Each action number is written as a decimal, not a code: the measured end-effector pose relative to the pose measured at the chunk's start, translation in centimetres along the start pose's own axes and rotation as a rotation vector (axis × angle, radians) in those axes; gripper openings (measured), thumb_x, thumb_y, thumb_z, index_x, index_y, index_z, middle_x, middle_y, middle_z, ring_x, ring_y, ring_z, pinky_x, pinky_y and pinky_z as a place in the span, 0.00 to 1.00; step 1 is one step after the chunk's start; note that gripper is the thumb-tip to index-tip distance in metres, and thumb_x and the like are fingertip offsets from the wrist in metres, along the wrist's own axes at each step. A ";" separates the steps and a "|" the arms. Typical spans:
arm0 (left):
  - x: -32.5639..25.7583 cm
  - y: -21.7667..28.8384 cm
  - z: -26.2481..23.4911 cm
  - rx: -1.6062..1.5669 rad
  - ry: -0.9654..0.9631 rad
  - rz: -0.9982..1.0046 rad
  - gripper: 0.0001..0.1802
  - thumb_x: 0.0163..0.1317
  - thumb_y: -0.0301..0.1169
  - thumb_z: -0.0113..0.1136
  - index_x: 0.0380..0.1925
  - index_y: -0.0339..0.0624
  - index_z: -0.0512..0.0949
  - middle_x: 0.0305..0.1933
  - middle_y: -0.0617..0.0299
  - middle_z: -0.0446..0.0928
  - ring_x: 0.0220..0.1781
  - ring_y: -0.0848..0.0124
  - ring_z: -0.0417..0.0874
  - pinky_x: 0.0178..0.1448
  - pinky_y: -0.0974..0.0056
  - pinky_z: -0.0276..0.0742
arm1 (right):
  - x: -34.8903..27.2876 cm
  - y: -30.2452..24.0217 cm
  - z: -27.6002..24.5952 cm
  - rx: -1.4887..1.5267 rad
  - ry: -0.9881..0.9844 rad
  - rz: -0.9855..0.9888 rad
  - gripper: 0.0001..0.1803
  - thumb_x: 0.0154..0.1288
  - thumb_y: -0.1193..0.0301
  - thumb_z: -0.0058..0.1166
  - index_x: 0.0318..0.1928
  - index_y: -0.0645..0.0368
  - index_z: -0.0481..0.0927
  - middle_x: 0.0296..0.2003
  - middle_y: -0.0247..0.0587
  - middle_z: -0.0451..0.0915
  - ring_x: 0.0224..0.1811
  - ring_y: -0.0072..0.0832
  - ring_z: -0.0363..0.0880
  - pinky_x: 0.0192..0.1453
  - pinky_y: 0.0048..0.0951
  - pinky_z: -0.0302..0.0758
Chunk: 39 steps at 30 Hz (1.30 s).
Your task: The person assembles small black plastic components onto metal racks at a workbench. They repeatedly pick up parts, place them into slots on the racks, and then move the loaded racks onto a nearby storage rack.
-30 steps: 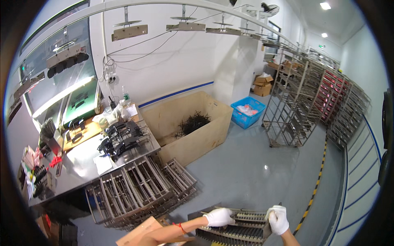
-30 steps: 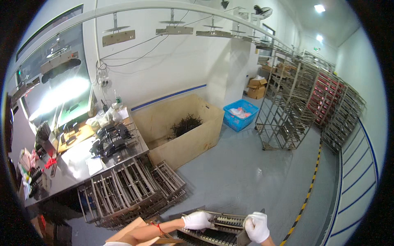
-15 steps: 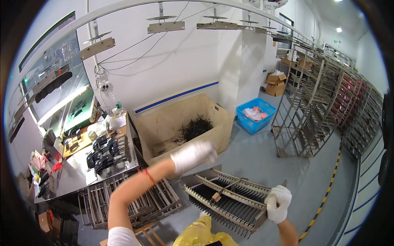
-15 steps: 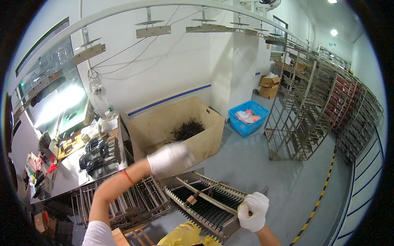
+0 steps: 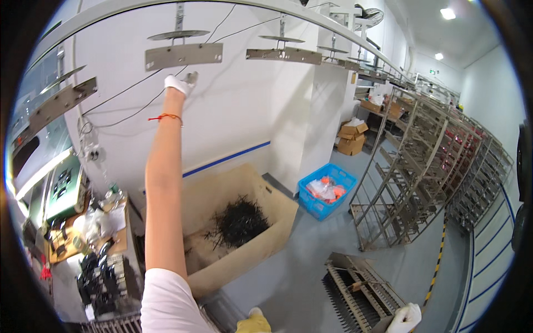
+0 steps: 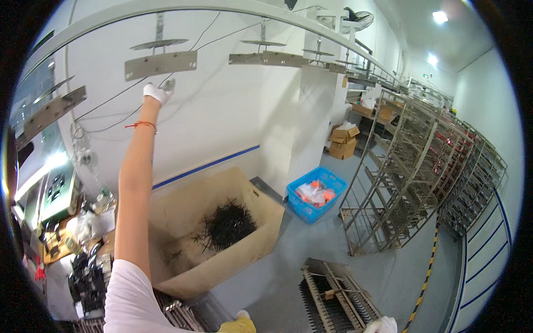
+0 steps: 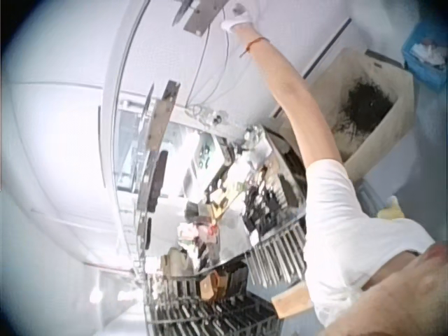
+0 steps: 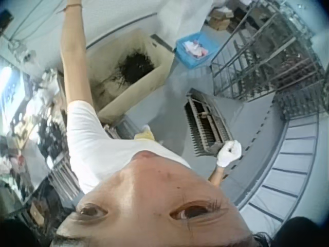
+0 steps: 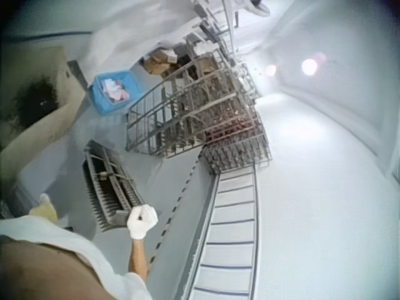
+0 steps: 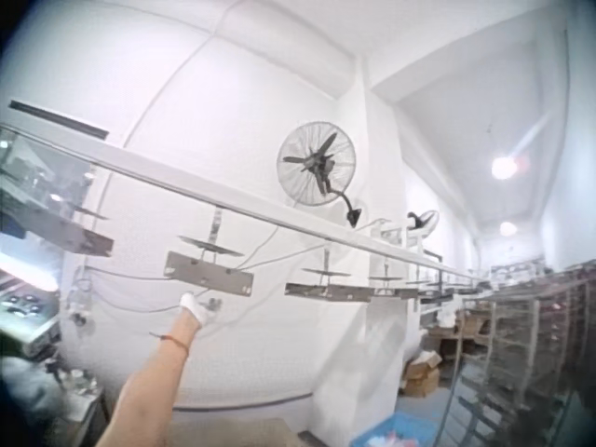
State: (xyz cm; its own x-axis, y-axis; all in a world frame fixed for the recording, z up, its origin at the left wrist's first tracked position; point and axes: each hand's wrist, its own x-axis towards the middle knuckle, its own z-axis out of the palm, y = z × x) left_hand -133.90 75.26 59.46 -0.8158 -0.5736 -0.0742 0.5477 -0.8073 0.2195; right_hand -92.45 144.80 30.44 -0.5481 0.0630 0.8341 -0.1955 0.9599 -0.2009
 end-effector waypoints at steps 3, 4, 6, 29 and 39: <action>6.9 3.4 4.1 -0.145 -0.469 -0.084 0.23 0.74 0.38 0.47 0.62 0.36 0.71 0.45 0.51 0.79 0.46 0.59 0.82 0.52 0.58 0.83 | 1.3 1.0 3.3 -0.070 0.073 0.212 0.13 0.64 0.79 0.47 0.21 0.63 0.70 0.19 0.46 0.69 0.22 0.42 0.68 0.29 0.42 0.65; 7.9 3.3 5.3 -0.147 -0.497 -0.069 0.22 0.74 0.38 0.46 0.61 0.36 0.71 0.44 0.52 0.79 0.45 0.60 0.81 0.51 0.59 0.82 | 1.6 1.8 4.1 -0.156 0.090 0.181 0.13 0.65 0.78 0.48 0.21 0.63 0.70 0.19 0.47 0.69 0.22 0.42 0.68 0.29 0.42 0.65; 9.3 3.0 7.5 -0.128 -0.515 -0.008 0.20 0.74 0.38 0.46 0.59 0.37 0.71 0.42 0.54 0.78 0.43 0.61 0.80 0.48 0.60 0.80 | 4.0 1.1 5.8 -0.123 0.100 0.175 0.14 0.64 0.79 0.49 0.20 0.63 0.67 0.18 0.47 0.67 0.21 0.42 0.66 0.28 0.43 0.63; -9.8 5.9 -11.6 0.784 -0.357 0.159 0.15 0.77 0.37 0.43 0.35 0.44 0.76 0.20 0.72 0.65 0.14 0.78 0.63 0.16 0.71 0.59 | 19.4 -10.3 33.7 0.841 -0.017 -0.423 0.17 0.46 0.83 0.52 0.15 0.56 0.57 0.14 0.41 0.58 0.15 0.42 0.59 0.22 0.40 0.54; -34.7 12.1 -32.9 0.356 -0.143 -0.112 0.14 0.79 0.37 0.39 0.39 0.41 0.71 0.17 0.68 0.61 0.09 0.78 0.56 0.11 0.72 0.52 | 33.4 -34.6 36.3 0.951 0.513 -0.647 0.19 0.50 0.79 0.60 0.13 0.53 0.63 0.12 0.42 0.66 0.14 0.42 0.67 0.20 0.41 0.64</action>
State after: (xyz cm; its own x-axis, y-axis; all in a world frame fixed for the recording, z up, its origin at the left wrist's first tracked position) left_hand -92.86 80.77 32.66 -0.8980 -0.4397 0.0141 0.3762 -0.7509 0.5428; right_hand -133.53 103.74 46.56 0.2032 -0.0409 0.9783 -0.9339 0.2922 0.2061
